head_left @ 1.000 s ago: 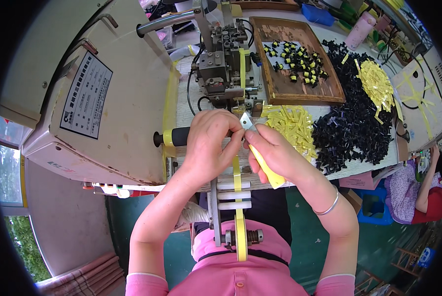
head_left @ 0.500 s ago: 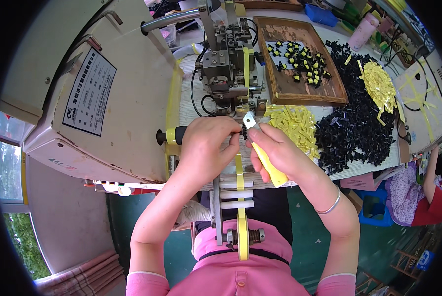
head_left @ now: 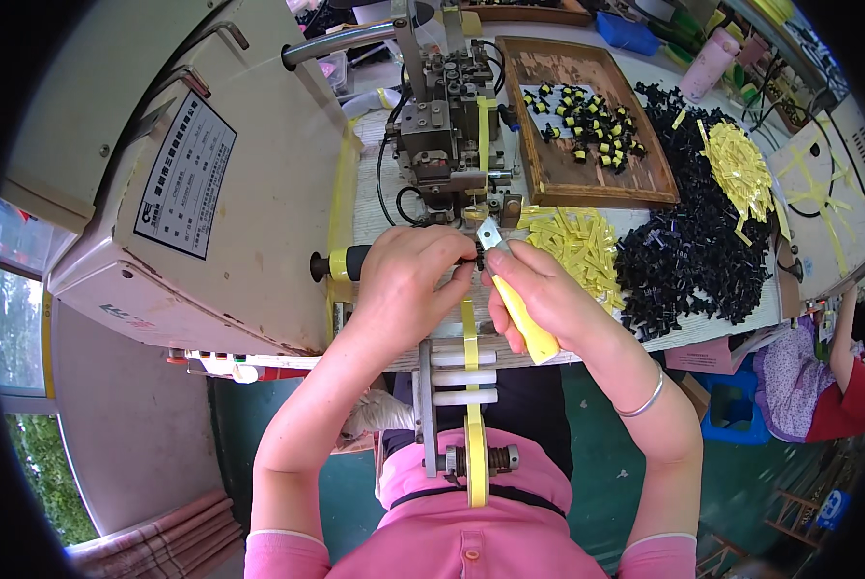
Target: The person processes small yellow and black electronic components using a manual assembly machine.
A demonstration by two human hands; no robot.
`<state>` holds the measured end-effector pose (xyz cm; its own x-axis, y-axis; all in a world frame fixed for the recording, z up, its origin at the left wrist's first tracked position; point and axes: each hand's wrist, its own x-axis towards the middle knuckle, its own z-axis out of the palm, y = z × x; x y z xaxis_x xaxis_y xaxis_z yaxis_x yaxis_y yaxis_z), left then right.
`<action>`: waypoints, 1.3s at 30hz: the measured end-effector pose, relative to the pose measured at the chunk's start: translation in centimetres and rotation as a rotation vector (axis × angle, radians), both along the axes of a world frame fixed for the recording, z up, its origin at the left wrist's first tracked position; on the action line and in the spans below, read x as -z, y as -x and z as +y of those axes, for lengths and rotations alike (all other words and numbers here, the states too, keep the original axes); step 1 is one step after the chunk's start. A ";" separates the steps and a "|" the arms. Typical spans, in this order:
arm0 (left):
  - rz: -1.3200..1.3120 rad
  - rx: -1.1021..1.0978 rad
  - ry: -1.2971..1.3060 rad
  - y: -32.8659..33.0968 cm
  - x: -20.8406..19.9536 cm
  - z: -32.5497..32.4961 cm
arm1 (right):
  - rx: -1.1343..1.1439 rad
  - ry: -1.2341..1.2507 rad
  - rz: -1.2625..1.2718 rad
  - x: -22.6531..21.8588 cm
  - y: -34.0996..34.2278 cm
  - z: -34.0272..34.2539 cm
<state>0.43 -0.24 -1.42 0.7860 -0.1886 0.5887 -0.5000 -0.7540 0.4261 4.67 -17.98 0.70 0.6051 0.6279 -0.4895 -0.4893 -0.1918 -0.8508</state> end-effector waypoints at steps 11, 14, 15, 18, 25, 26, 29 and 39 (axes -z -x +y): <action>-0.010 -0.043 0.093 3.1 -2.6 0.5 | 0.311 -0.193 -0.154 1.9 0.6 -2.7; 0.113 -0.111 0.119 5.3 -2.5 0.2 | 0.334 -0.144 -0.125 2.3 0.6 -3.4; 0.185 -0.123 0.071 5.6 -1.9 0.2 | 0.333 -0.144 -0.125 2.2 0.6 -3.5; 0.221 -0.147 -0.013 5.6 0.4 0.4 | 0.295 -0.176 -0.070 1.7 0.9 -3.3; 0.986 -0.075 0.311 3.7 1.8 -0.2 | 0.253 -0.178 -0.139 1.2 1.9 -3.0; 0.986 -0.038 0.497 3.6 2.2 -0.5 | 0.245 -0.166 -0.172 1.2 2.1 -2.9; 0.801 -0.051 0.676 3.8 2.1 -1.2 | 0.210 -0.015 -0.361 0.8 2.6 -2.6; 0.746 -0.022 0.698 4.4 -0.2 -1.7 | 0.061 0.002 -0.969 2.2 1.5 -0.9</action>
<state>-4.00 -1.95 -1.23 0.9965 0.0278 -0.0792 0.0834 -0.2237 0.9711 3.20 -18.88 -1.46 0.7780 0.5818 0.2372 0.4144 -0.1915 -0.8897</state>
